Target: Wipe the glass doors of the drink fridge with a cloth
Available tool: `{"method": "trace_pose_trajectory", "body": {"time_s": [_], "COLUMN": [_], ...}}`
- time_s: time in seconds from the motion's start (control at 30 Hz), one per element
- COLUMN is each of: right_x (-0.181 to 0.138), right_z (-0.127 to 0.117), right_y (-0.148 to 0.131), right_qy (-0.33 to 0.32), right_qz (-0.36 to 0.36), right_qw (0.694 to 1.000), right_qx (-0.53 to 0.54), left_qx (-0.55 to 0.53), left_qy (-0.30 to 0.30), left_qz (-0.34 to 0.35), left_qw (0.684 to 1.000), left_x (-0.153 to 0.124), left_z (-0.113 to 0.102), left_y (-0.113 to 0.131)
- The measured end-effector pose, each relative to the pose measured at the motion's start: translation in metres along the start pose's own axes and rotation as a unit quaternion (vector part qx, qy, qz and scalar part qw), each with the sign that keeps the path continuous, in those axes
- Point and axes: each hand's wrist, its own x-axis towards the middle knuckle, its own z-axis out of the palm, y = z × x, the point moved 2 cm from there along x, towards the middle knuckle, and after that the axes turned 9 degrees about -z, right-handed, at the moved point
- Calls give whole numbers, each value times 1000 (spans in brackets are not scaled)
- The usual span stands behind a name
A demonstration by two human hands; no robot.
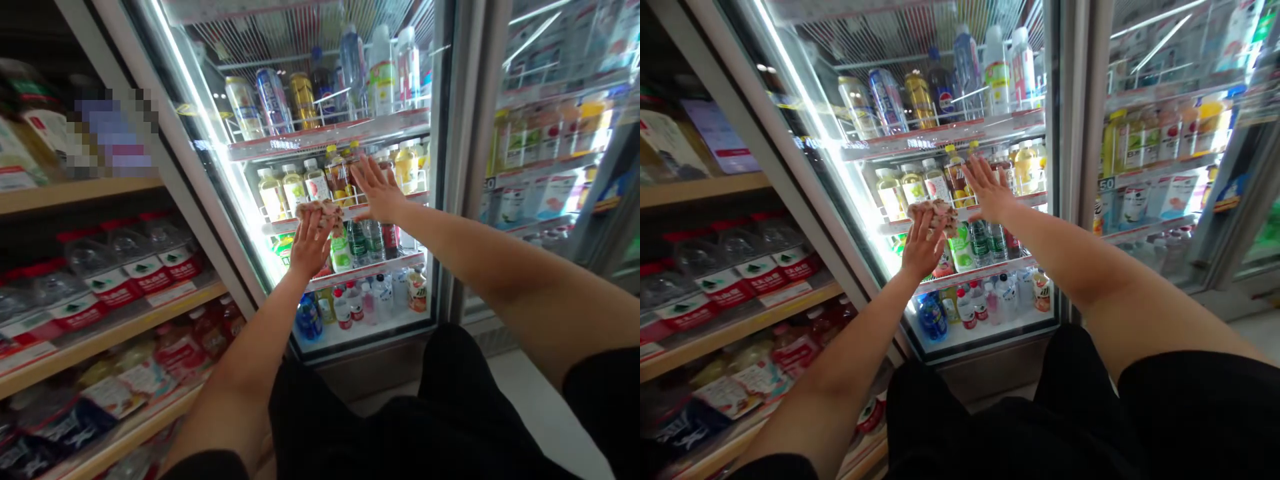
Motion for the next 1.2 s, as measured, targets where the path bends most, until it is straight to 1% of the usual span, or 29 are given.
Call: {"method": "trace_pose_trajectory", "body": {"time_s": [0.07,0.1,0.17,0.27,0.33,0.37,0.43,0.5,0.57,0.63,0.67,0.73,0.83,0.9,0.97,1.03,1.1,1.17,1.2], "right_x": [-10,-14,-16,-14,-12,-12,-12,-12,-12,-11,-10,-9,-7,-6,-6,-7,-7,-8,-9], "right_z": [4,7,11,14,14,14,13,11,11,11,12,16,25,32,37,41,42,41,40], "right_y": [12,14,13,5,1,0,-3,-6,-8,-9,-9,-7,1,6,11,14,15,14,13], "right_qy": [-55,-71,-75,-74,-67,-63,-60,-67,-88,-98,-98,-81,-54,-37,-19,3,11,-1,-9], "right_qz": [-8,-11,-7,9,16,20,28,41,53,55,54,47,44,40,32,16,7,9,12], "right_qw": [998,996,995,995,996,996,996,995,993,991,991,994,997,998,999,1000,1000,1000,999], "right_qx": [-39,-53,-68,-68,-60,-56,-51,-53,-62,-71,-71,-60,-41,-30,-18,-12,-16,-26,-31], "left_qx": [11,12,5,-7,-19,-24,-29,-30,-31,-30,-29,-28,-22,-17,-19,-25,-30,-30,-29], "left_qy": [-2,-3,3,12,-1,-9,-15,-20,-39,-64,-71,-67,-27,-6,-15,-54,-99,-121,-116], "left_qz": [-15,-21,-39,-74,-81,-79,-75,-68,-59,-50,-49,-54,-87,-110,-116,-95,-59,-28,-25], "left_qw": [1000,1000,999,997,997,997,997,997,997,996,996,996,996,994,993,994,993,992,993], "left_x": [-2,1,14,46,64,69,66,51,34,27,31,48,81,89,78,56,35,28,31], "left_z": [1,0,-5,-16,-21,-21,-18,-10,-2,1,0,-8,-26,-32,-30,-22,-15,-14,-16], "left_y": [4,5,6,1,-2,-2,0,6,11,12,9,-3,-26,-34,-32,-23,-14,-13,-17]}}
